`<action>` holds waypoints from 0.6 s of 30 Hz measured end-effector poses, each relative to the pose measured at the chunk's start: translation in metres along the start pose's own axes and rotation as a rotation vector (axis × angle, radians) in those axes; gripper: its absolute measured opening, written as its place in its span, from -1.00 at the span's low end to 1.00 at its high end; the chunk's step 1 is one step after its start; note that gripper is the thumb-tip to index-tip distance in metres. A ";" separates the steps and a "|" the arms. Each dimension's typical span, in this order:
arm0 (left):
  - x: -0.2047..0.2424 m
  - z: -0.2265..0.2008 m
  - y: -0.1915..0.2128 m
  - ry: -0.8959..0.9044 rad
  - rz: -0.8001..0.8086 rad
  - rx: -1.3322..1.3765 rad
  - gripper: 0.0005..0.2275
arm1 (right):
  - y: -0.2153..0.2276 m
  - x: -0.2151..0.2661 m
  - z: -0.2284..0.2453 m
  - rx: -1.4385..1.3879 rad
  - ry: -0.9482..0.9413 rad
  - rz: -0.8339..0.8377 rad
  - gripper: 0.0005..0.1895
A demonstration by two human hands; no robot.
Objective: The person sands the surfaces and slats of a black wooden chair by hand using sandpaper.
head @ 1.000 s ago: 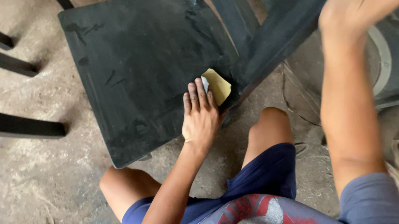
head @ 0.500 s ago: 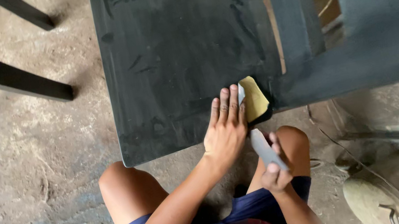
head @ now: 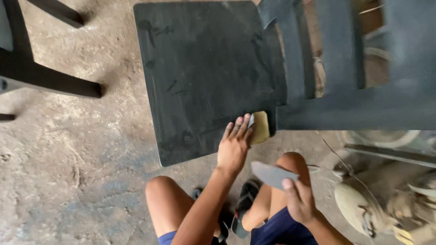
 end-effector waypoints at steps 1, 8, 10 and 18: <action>0.004 0.003 -0.005 0.016 0.093 -0.086 -0.54 | -0.009 -0.004 0.036 0.014 0.012 0.136 -0.56; 0.115 0.009 0.079 0.353 0.276 0.248 -0.75 | 0.005 -0.005 0.252 0.012 0.042 0.379 -0.56; 0.166 0.004 0.117 0.596 0.398 0.279 -0.73 | 0.031 -0.001 0.306 0.012 0.003 0.369 -0.54; 0.260 -0.064 0.345 0.605 -0.263 0.123 -0.76 | 0.136 0.014 0.433 0.013 -0.070 0.265 -0.46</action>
Point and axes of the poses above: each hand's wrist, its own x-axis away from the middle knuckle, its own y-axis out of the back of the hand, z = x × y, the point moved 10 cm from there along -x, towards the middle knuckle
